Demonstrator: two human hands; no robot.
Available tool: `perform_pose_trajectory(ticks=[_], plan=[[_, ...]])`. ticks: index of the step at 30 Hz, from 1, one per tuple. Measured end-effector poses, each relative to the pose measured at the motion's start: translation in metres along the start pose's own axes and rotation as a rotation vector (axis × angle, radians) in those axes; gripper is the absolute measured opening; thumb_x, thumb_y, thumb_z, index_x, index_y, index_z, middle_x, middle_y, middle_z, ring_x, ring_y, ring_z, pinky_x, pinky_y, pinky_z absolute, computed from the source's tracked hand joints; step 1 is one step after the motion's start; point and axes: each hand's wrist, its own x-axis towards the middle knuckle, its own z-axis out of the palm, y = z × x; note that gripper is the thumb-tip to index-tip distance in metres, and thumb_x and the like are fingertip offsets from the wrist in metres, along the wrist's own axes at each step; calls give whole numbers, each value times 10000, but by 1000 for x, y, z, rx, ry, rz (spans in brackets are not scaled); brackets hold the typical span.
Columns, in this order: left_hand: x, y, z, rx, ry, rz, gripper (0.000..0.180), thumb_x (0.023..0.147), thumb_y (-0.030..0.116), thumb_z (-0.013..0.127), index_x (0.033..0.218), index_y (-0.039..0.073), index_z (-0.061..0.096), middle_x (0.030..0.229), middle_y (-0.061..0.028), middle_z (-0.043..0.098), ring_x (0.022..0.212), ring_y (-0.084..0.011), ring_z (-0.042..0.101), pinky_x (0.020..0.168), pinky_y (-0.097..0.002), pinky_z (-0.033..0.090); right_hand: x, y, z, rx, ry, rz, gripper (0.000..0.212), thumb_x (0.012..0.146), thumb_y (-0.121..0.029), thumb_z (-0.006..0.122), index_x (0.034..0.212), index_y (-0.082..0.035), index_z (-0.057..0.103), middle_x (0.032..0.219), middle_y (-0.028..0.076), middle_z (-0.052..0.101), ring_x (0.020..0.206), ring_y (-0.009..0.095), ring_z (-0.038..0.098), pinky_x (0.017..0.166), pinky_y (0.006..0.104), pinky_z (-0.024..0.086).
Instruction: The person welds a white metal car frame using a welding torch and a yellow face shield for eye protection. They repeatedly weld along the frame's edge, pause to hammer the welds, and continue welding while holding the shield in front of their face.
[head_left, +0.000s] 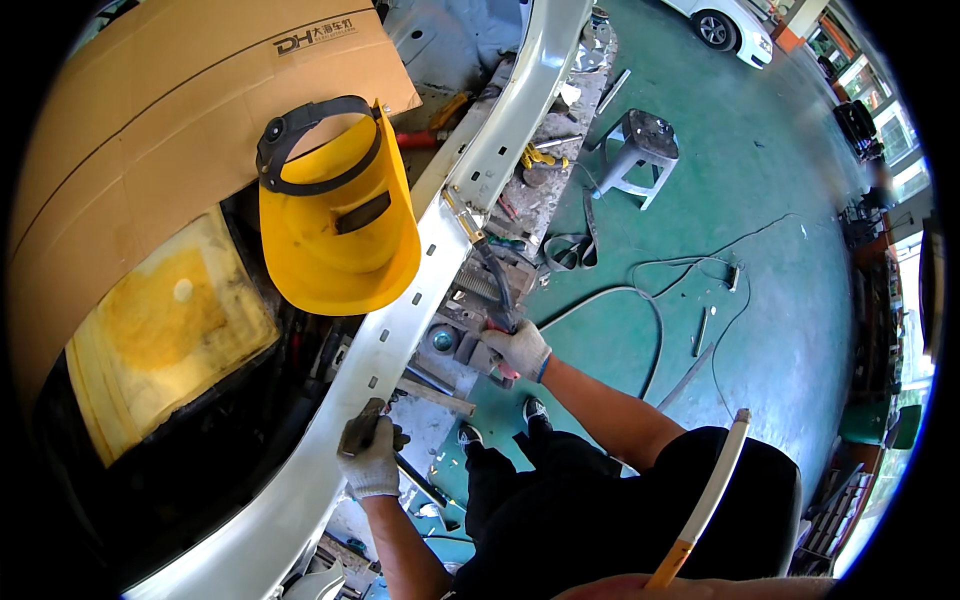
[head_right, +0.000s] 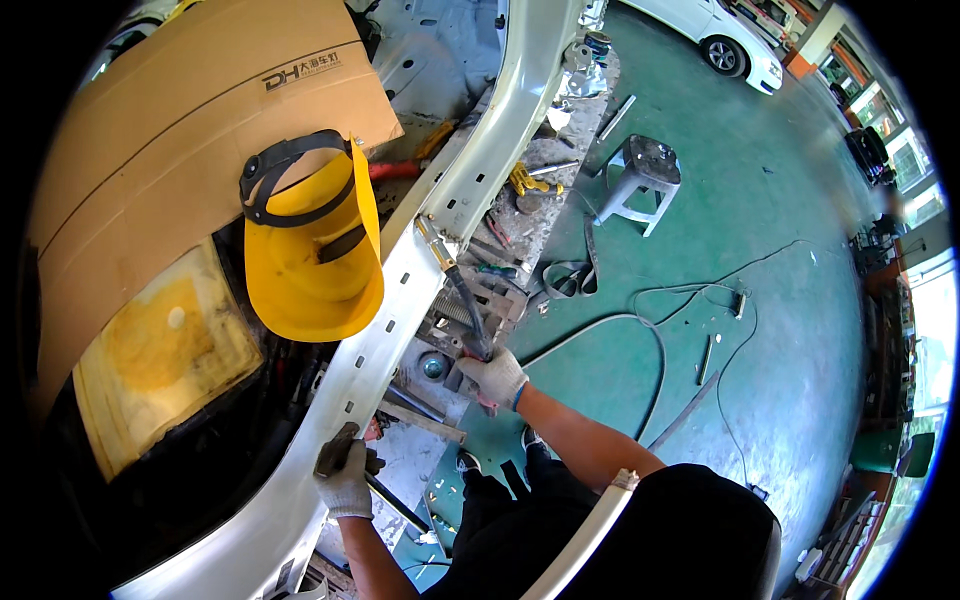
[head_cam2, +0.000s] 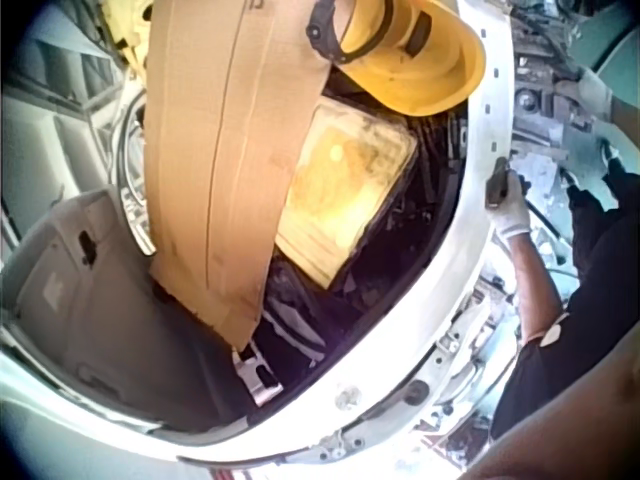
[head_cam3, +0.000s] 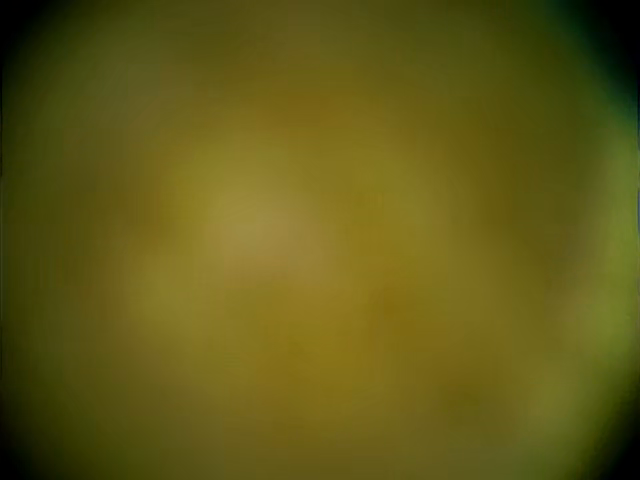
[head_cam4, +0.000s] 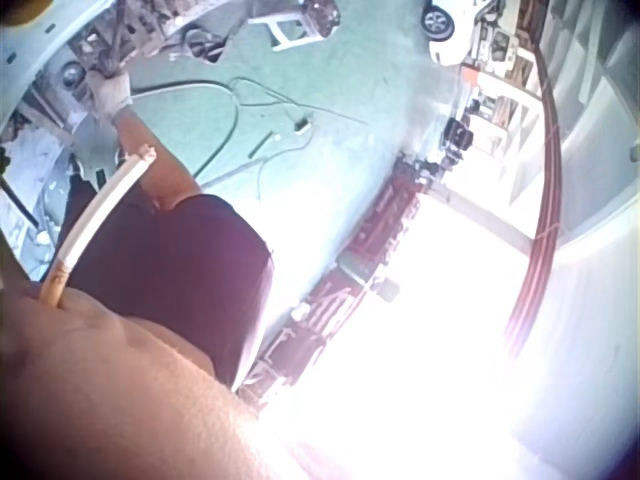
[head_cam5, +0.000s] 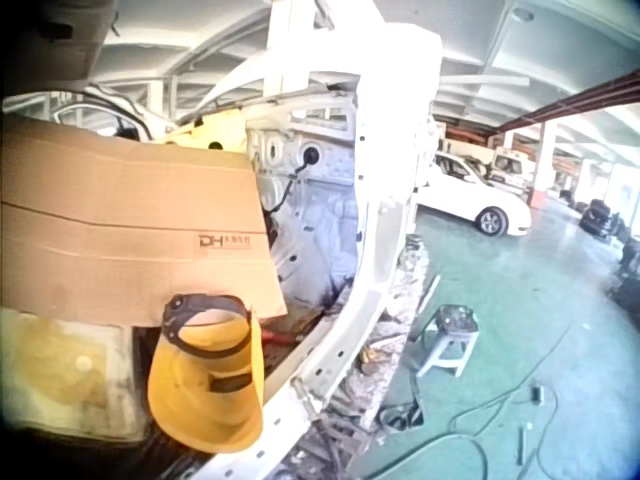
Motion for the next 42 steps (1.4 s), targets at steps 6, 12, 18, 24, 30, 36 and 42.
perform_pose_trajectory(ticks=[6, 12, 18, 24, 30, 36, 42], plan=[[-3, 4, 0, -27, -16, -10, 284, 943, 15, 679, 1215, -44, 732, 858, -133, 749, 571, -192, 682, 534, -314, 563, 6, 3, 4, -125, 44, -78, 190, 906, -186, 769, 1025, -67, 680, 714, 43, 624, 492, 131, 555, 420, 329, 435], [-1, 5, -5, -65, -71, -51, 256, 944, 30, 703, 1191, -30, 736, 892, -123, 749, 614, -170, 690, 550, -304, 589, -29, -36, 14, -139, 53, -9, 192, 885, -181, 777, 1004, -61, 686, 745, 31, 641, 593, 134, 589, 520, 335, 486], [0, -2, -8, -53, -164, -34, 191, 922, 22, 751, 1103, -37, 740, 912, -107, 752, 669, -153, 704, 584, -308, 627, -40, -43, 15, -192, 99, -55, 230, 863, -201, 797, 985, -39, 688, 772, 32, 655, 644, 143, 611, 577, 332, 499], [-20, -76, -41, 202, -443, 190, 121, 884, 48, 773, 991, -8, 777, 897, -78, 793, 795, -135, 731, 716, -306, 586, -26, -30, 3, -212, 89, -27, 234, 855, -211, 788, 978, -32, 700, 780, 53, 670, 655, 168, 638, 590, 357, 515], [-85, -170, -90, 612, -439, -186, 265, 861, 277, 777, 1036, 85, 831, 988, -98, 818, 905, -236, 776, 843, -351, 593, -27, -26, 9, -122, 22, -73, 125, 878, -127, 687, 950, -32, 650, 660, 75, 607, 552, 205, 600, 537, 381, 523], [-161, -302, -180, 863, -197, -684, 359, 817, 305, 800, 1028, 15, 802, 994, -128, 812, 874, -272, 786, 784, -398, 607, -21, -20, 3, -176, 46, -88, 114, 875, -130, 703, 921, -38, 653, 663, 68, 611, 562, 190, 593, 555, 366, 512], [-277, -396, -219, 814, -33, -962, 456, 847, 330, 808, 1174, 18, 747, 1090, -147, 787, 846, -272, 772, 733, -411, 601, -33, -28, 12, -127, 47, -106, 136, 873, -147, 700, 812, -31, 661, 660, 67, 614, 566, 186, 600, 554, 351, 499]])
